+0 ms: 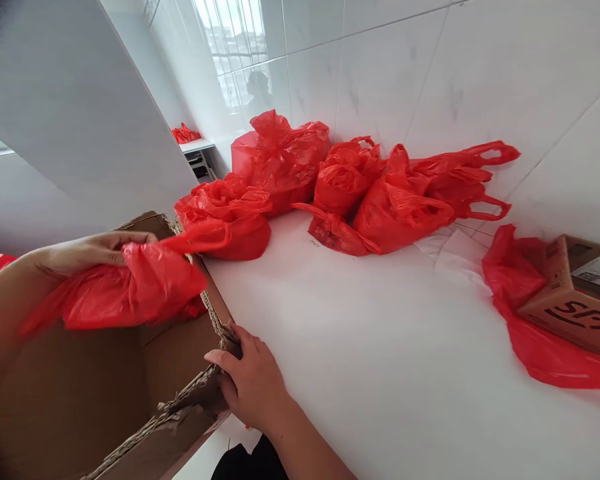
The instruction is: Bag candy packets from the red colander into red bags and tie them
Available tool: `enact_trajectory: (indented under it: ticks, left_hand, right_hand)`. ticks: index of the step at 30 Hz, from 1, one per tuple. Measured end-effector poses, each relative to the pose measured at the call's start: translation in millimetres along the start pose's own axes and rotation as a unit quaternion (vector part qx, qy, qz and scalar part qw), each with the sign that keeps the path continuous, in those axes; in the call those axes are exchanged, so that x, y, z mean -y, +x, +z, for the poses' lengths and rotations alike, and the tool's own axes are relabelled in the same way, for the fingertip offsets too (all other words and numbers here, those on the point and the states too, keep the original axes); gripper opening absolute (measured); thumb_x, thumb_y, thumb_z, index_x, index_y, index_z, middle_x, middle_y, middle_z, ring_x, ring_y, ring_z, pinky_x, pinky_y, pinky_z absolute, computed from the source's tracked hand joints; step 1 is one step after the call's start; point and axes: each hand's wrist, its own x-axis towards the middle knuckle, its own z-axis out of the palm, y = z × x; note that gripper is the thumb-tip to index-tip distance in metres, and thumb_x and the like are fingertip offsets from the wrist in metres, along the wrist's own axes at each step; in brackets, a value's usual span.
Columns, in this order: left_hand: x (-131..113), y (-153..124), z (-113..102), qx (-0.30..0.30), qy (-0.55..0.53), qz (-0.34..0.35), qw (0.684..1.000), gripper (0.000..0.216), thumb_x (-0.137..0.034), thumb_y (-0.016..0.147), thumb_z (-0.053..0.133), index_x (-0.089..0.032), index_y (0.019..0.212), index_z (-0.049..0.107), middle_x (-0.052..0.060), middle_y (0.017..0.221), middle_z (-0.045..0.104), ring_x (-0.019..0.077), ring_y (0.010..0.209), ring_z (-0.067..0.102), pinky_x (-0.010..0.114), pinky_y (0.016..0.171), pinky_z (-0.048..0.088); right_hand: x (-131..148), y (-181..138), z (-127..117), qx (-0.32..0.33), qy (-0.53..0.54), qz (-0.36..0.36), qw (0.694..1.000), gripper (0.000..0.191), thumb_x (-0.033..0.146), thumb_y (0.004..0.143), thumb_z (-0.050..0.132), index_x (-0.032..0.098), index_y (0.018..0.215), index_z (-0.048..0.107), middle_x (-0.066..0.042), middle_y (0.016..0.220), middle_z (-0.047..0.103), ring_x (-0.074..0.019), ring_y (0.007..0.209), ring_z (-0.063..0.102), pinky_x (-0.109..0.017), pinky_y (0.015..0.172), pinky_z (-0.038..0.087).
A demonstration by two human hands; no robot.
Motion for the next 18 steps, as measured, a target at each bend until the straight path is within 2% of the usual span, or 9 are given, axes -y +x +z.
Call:
enact_trajectory:
  ticks: [2,4,7,9,11,12,15,18]
  left_hand:
    - [37.7,-1.0,-14.0,0.053,-0.025,-0.078,0.995,0.053,-0.056,0.05,0.079,-0.02,0.087,0.064,-0.004,0.077,0.068,0.02,0.076,0.064,0.034,0.076,0.051]
    - [75.6,6.5,-17.1,0.074,-0.035,-0.117,0.99,0.053,-0.054,0.05,0.079,-0.021,0.089,0.067,-0.002,0.084,0.071,0.0226,0.079,0.065,0.033,0.074,0.051]
    - [130.4,29.9,-1.4,0.095,-0.031,-0.155,0.983,0.06,-0.054,0.05,0.08,-0.018,0.098,0.069,0.004,0.095,0.074,0.029,0.085,0.067,0.036,0.07,0.052]
    - [164.6,51.3,19.0,0.099,-0.015,-0.175,0.98,0.05,-0.049,0.062,0.078,-0.015,0.098,0.069,0.006,0.097,0.073,0.0283,0.086,0.067,0.038,0.071,0.054]
    - [195.1,75.2,41.9,0.082,0.008,-0.183,0.98,0.036,-0.041,0.083,0.066,-0.013,0.106,0.065,0.007,0.103,0.069,0.0231,0.09,0.067,0.039,0.076,0.055]
    - [208.3,87.3,52.5,0.065,0.022,-0.185,0.98,0.032,-0.037,0.089,0.061,-0.014,0.111,0.062,0.008,0.108,0.067,0.021,0.092,0.065,0.04,0.079,0.055]
    - [237.9,119.3,75.6,-0.006,0.078,-0.188,0.979,0.032,-0.033,0.091,0.058,-0.015,0.118,0.058,0.009,0.116,0.061,0.022,0.098,0.063,0.042,0.082,0.054]
    - [251.9,138.4,84.0,-0.094,0.137,-0.179,0.97,0.034,-0.034,0.09,0.059,-0.015,0.119,0.058,0.008,0.12,0.06,0.0251,0.102,0.061,0.043,0.085,0.053]
  right_hand:
    - [0.6,-0.6,0.6,0.003,0.001,0.004,1.0,0.051,0.013,0.081,0.057,0.034,0.127,0.055,-0.004,0.15,0.031,-0.0214,0.119,0.048,-0.039,0.1,0.044]
    - [1.4,-0.8,1.1,0.003,0.002,0.008,1.0,0.05,0.014,0.082,0.057,0.035,0.127,0.055,-0.004,0.15,0.032,-0.0216,0.12,0.048,-0.039,0.1,0.044]
    - [2.2,-0.3,1.1,0.006,0.001,0.011,1.0,0.049,0.014,0.083,0.055,0.036,0.127,0.055,-0.003,0.149,0.033,-0.0217,0.121,0.047,-0.039,0.101,0.044]
    - [2.1,0.1,0.8,0.011,0.0,0.012,1.0,0.051,0.012,0.083,0.054,0.036,0.127,0.055,-0.003,0.149,0.032,-0.0217,0.122,0.047,-0.039,0.101,0.043]
    - [1.1,0.6,1.0,0.014,-0.003,0.01,1.0,0.053,0.01,0.081,0.054,0.036,0.127,0.055,-0.003,0.149,0.032,-0.0219,0.123,0.046,-0.038,0.1,0.044]
    - [0.4,0.9,1.3,0.015,-0.004,0.009,1.0,0.053,0.01,0.081,0.054,0.036,0.127,0.055,-0.003,0.149,0.031,-0.0221,0.122,0.046,-0.039,0.1,0.044]
    - [-1.8,1.3,2.6,0.016,0.0,0.005,1.0,0.054,0.01,0.081,0.055,0.037,0.127,0.054,-0.003,0.148,0.031,-0.0221,0.121,0.047,-0.038,0.099,0.045]
    - [-3.0,1.2,3.6,0.013,0.005,0.005,1.0,0.053,0.011,0.081,0.055,0.038,0.127,0.055,-0.003,0.148,0.029,-0.022,0.119,0.047,-0.039,0.098,0.044]
